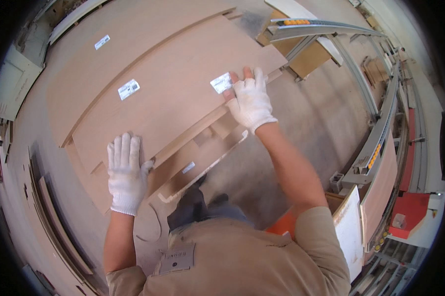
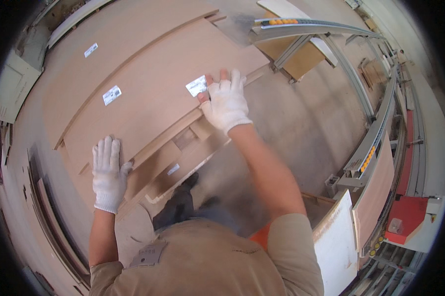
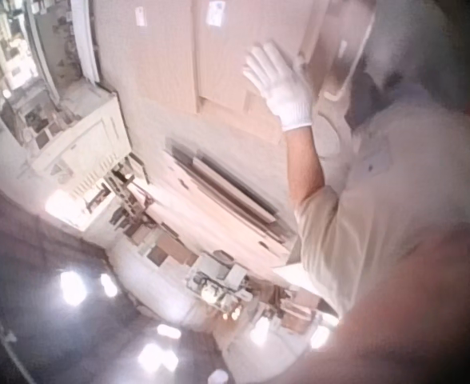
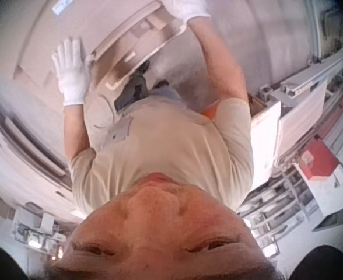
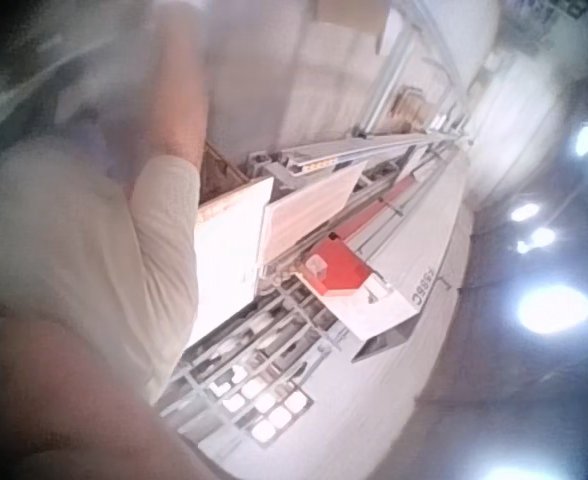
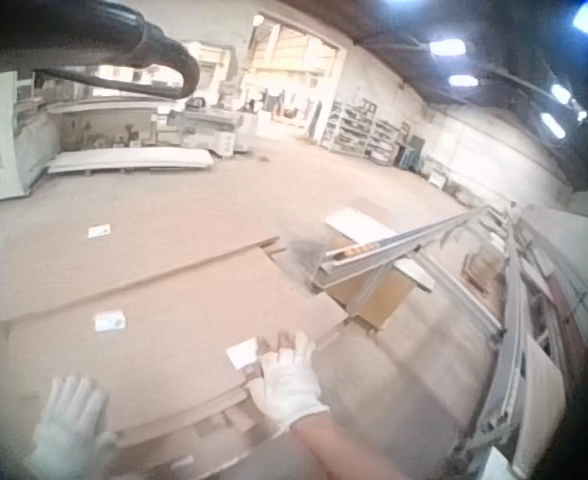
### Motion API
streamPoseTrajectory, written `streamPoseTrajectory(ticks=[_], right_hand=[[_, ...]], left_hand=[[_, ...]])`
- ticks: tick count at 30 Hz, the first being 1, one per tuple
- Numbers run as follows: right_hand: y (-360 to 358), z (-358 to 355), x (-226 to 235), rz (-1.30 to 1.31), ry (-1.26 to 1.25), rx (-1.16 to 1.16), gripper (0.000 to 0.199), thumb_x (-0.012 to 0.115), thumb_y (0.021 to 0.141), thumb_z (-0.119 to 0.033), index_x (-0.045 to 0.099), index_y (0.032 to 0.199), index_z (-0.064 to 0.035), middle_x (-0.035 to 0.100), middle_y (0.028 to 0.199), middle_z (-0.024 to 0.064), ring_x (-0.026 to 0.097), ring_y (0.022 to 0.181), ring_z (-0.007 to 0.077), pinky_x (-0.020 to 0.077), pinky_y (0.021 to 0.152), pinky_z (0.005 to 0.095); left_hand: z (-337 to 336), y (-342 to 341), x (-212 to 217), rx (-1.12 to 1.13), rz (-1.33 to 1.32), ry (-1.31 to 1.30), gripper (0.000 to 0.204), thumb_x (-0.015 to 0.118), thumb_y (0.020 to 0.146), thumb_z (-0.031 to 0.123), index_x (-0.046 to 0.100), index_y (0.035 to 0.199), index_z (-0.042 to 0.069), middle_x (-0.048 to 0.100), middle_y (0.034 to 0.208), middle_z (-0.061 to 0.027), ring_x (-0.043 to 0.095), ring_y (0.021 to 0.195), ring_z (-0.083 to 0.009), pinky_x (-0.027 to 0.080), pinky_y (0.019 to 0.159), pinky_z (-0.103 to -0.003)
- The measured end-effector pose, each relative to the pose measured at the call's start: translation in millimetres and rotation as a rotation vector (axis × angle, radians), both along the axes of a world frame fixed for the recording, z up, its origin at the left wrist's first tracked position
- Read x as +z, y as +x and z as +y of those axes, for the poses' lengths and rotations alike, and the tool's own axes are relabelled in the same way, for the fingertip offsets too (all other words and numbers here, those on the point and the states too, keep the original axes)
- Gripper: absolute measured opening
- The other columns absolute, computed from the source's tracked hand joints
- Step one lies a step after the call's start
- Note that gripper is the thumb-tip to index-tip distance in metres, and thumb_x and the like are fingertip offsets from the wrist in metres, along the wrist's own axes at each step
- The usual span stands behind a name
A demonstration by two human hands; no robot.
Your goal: The person repeatedly picks up flat cardboard pieces from the floor and places them onto a white work table. The person handles the pieces one at a time, stacking them in a pile on the table surface.
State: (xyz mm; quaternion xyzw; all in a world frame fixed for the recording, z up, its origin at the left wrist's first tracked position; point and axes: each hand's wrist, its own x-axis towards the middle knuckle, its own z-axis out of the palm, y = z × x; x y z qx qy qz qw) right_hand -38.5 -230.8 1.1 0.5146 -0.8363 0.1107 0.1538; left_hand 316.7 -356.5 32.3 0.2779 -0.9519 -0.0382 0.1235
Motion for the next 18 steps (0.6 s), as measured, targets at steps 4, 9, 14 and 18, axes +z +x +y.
streamPoseTrajectory(ticks=[4, 9, 14, 18], right_hand=[[-23, 14, 5, -0.115, 0.004, 0.111, 0.05, 0.063, 0.097, -0.033, 0.067, 0.139, -0.0071, 0.058, 0.144, 0.0284, 0.044, 0.14, 0.0459, 0.035, 0.122, 0.0559], [-142, 17, -1, -0.231, -0.116, -0.35, 0.049, 0.055, 0.099, -0.036, 0.067, 0.137, -0.0071, 0.065, 0.14, 0.0243, 0.052, 0.14, 0.0406, 0.041, 0.117, 0.0471], [-119, -9, 4, -0.416, -0.043, -0.396, 0.067, 0.053, 0.101, -0.049, 0.054, 0.152, -0.0054, 0.061, 0.146, 0.0262, 0.057, 0.138, 0.0407, 0.0442, 0.115, 0.0461], [-122, -16, 11, -0.499, 0.035, -0.403, 0.067, 0.054, 0.101, -0.049, 0.054, 0.152, -0.0046, 0.06, 0.146, 0.0264, 0.059, 0.134, 0.0421, 0.0452, 0.114, 0.0469]], left_hand=[[5, 28, -8, 0.135, -0.037, 0.005, 0.077, 0.084, 0.082, 0.014, 0.052, 0.151, 0.003, 0.049, 0.159, -0.0196, 0.043, 0.149, -0.0426, 0.027, 0.127, -0.059], [10, 56, -16, 0.237, -0.051, -0.074, 0.077, 0.087, 0.078, 0.014, 0.057, 0.148, 0.006, 0.049, 0.159, -0.0213, 0.042, 0.149, -0.0449, 0.029, 0.126, -0.062], [15, 85, -23, 0.444, 0.146, 0.054, 0.08, 0.092, 0.075, 0.021, 0.06, 0.147, 0.009, 0.047, 0.162, -0.0224, 0.037, 0.153, -0.0484, 0.032, 0.125, -0.059], [6, 94, -31, 0.428, 0.246, 0.057, 0.083, 0.094, 0.072, 0.025, 0.061, 0.146, 0.008, 0.048, 0.161, -0.0228, 0.036, 0.153, -0.0491, 0.035, 0.125, -0.056]])
